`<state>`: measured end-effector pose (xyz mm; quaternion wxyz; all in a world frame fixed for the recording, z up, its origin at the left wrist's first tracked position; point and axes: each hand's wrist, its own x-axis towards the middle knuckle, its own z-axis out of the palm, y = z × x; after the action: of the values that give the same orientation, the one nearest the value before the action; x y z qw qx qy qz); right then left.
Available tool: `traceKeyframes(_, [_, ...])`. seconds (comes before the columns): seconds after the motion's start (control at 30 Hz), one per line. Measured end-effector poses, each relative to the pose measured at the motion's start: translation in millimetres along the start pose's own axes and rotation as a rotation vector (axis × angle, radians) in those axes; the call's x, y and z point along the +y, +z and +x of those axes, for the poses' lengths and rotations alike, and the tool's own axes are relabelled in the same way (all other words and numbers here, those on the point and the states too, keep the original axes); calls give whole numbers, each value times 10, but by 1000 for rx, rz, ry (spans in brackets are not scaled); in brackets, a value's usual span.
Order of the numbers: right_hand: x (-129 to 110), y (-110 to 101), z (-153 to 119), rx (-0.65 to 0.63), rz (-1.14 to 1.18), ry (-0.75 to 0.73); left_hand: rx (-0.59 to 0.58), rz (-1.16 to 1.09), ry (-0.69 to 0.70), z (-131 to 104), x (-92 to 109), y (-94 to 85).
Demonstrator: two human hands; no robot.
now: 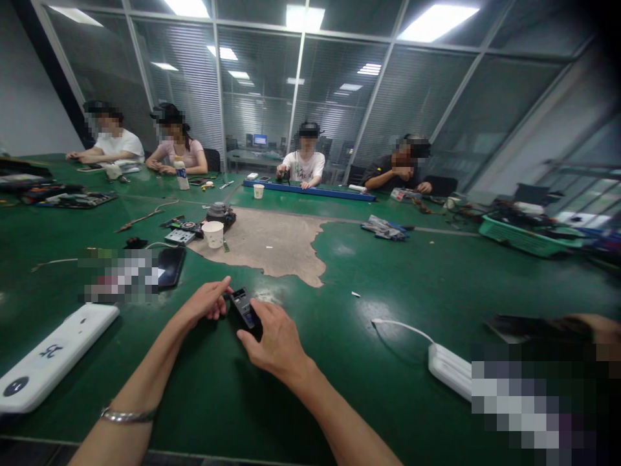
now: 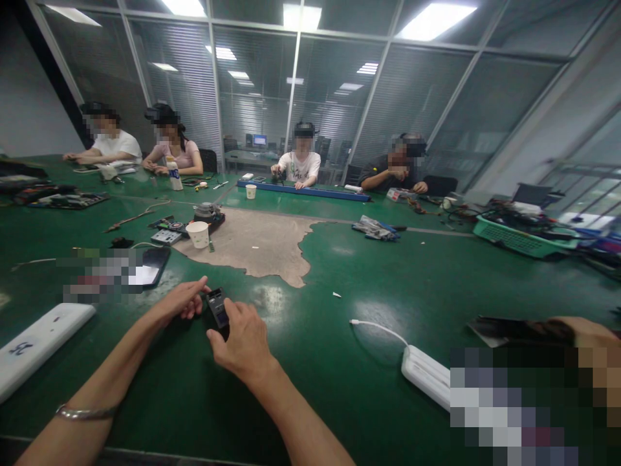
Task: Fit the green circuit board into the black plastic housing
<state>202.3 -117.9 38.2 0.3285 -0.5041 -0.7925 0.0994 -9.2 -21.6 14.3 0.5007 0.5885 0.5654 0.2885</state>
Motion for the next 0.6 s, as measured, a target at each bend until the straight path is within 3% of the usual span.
traceKeyframes(0.17, [11, 56, 0, 24, 1, -11, 8, -3, -7, 3, -1, 3])
traceKeyframes(0.43, [88, -78, 163, 266, 148, 88, -13, -40, -12, -8, 7, -9])
traceKeyframes(0.6, [316, -66, 198, 244, 36, 189, -21, -47, -15, -9, -5, -19])
